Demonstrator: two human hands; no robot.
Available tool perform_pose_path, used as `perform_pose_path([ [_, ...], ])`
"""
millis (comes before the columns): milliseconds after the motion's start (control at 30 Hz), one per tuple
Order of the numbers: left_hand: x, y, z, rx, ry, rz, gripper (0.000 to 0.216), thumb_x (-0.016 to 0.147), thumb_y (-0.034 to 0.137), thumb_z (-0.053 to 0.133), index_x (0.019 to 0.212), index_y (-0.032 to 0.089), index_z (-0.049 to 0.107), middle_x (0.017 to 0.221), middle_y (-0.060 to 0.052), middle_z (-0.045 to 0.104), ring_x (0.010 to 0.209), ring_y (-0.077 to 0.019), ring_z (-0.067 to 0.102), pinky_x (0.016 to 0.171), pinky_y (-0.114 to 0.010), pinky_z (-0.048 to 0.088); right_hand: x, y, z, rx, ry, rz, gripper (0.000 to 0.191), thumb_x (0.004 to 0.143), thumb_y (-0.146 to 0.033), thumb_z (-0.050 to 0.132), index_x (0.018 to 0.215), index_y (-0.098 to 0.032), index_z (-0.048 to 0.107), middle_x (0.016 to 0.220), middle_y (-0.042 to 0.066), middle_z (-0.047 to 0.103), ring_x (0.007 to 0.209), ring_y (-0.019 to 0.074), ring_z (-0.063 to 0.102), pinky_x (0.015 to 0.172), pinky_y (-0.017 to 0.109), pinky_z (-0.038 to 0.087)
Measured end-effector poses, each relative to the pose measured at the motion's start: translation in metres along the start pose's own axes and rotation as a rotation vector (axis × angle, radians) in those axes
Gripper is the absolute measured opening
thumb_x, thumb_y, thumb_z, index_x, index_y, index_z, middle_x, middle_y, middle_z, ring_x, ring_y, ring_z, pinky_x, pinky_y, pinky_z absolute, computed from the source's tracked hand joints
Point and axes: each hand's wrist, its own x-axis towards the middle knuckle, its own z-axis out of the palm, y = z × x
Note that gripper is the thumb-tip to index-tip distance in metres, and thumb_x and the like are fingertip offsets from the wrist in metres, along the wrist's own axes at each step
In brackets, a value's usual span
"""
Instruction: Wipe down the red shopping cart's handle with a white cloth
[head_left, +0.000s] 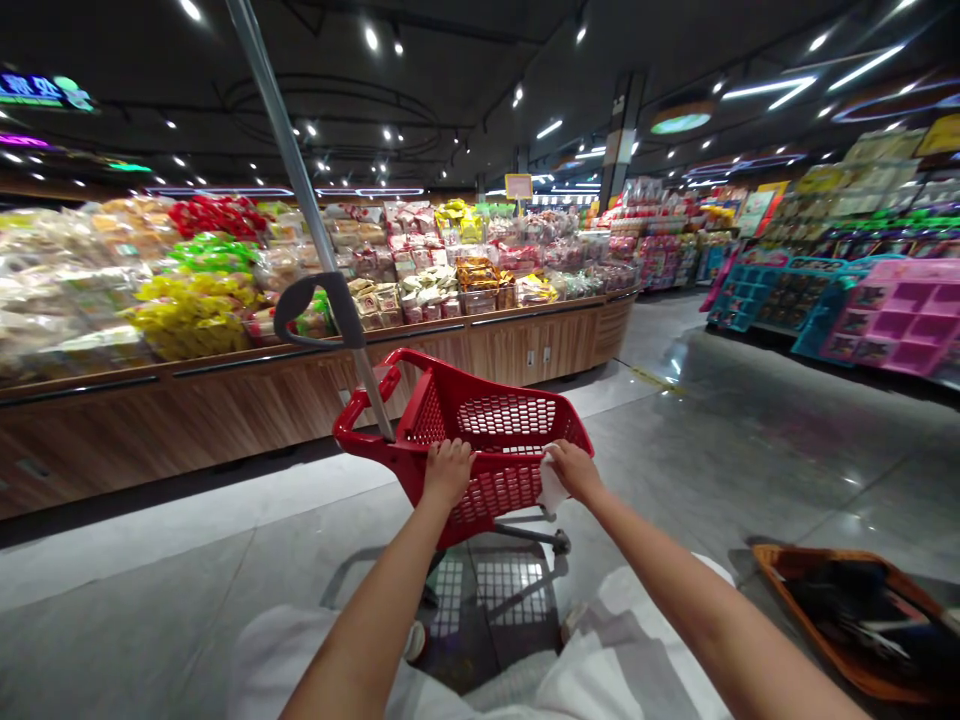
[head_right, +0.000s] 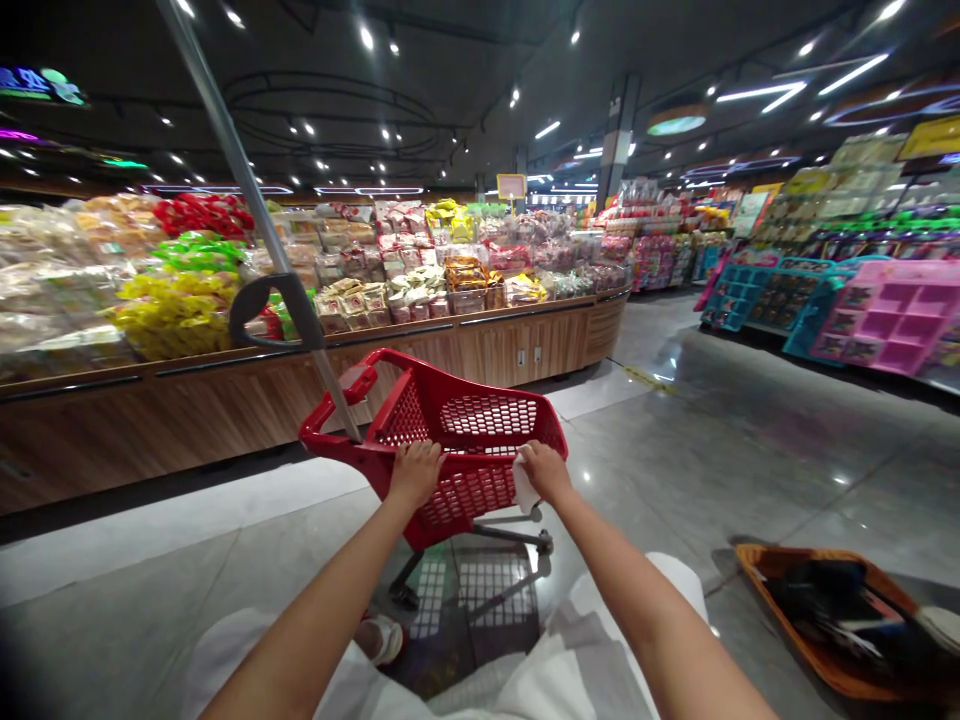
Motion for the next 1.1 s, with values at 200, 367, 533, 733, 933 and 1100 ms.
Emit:
perform_pose_path([
  [200, 0.012, -0.009, 0.005, -0.027, 0.008, -0.062, 0.031, 0.094, 0.031, 0.034, 0.095, 0.018, 0.062, 0.103, -0.013, 0.063, 0.101, -0.0288, 0.051, 0.098, -0.048, 0.025, 0.033, -0.08, 0.006, 0.127, 0.053, -0.155, 0.029, 0.093, -0.025, 0.045, 0.121, -0.022, 0.054, 0.117, 0.009, 0.058, 0.102, 0.0201, 0.053, 0.087, 0.03, 0.039],
  [367, 0.017, -0.031, -0.001, 0.019, -0.042, -0.028, 0.033, 0.093, 0.037, 0.037, 0.096, 0.018, 0.063, 0.103, -0.013, 0.064, 0.102, -0.0274, 0.054, 0.097, -0.045, 0.029, 0.039, -0.084, 0.007, 0.089, -0.027, -0.162, 0.029, 0.093, -0.021, 0.046, 0.12, -0.021, 0.055, 0.115, 0.009, 0.059, 0.097, 0.0197, 0.056, 0.083, 0.029, 0.042],
  [533, 0.025, -0.054, -0.008, 0.08, -0.122, -0.028, 0.036, 0.093, 0.034, 0.034, 0.103, 0.017, 0.064, 0.112, -0.014, 0.064, 0.108, -0.0271, 0.054, 0.105, -0.049, 0.024, 0.006, -0.016, 0.008, 0.062, -0.022, -0.094, 0.024, 0.089, -0.019, 0.051, 0.112, -0.019, 0.058, 0.111, 0.009, 0.06, 0.098, 0.0194, 0.056, 0.082, 0.028, 0.043],
  [733, 0.029, -0.028, 0.017, 0.031, -0.041, -0.128, 0.043, 0.093, 0.026, 0.031, 0.129, 0.02, 0.052, 0.142, -0.012, 0.046, 0.139, -0.0279, 0.026, 0.112, -0.055, 0.008, 0.0, -0.032, 0.012, 0.118, 0.019, -0.011, 0.03, 0.089, -0.012, 0.047, 0.116, -0.018, 0.057, 0.112, 0.01, 0.059, 0.1, 0.019, 0.056, 0.088, 0.029, 0.043],
  [933, 0.021, 0.046, 0.043, -0.192, -0.123, -0.041, 0.047, 0.096, 0.036, 0.026, 0.131, 0.019, 0.051, 0.141, -0.01, 0.048, 0.138, -0.0265, 0.03, 0.112, -0.05, 0.019, 0.011, -0.081, 0.026, 0.191, 0.026, -0.139, 0.038, 0.09, -0.01, 0.041, 0.127, -0.017, 0.052, 0.118, 0.012, 0.059, 0.105, 0.0199, 0.056, 0.09, 0.031, 0.045],
  [1100, 0.005, 0.03, 0.041, -0.259, -0.122, 0.041, 0.041, 0.096, 0.041, 0.031, 0.106, 0.019, 0.064, 0.119, -0.008, 0.064, 0.129, -0.0247, 0.04, 0.112, -0.048, 0.019, 0.005, -0.054, 0.025, 0.297, -0.021, -0.516, 0.045, 0.088, -0.019, 0.052, 0.133, -0.019, 0.048, 0.128, 0.011, 0.056, 0.112, 0.0198, 0.054, 0.097, 0.033, 0.043],
])
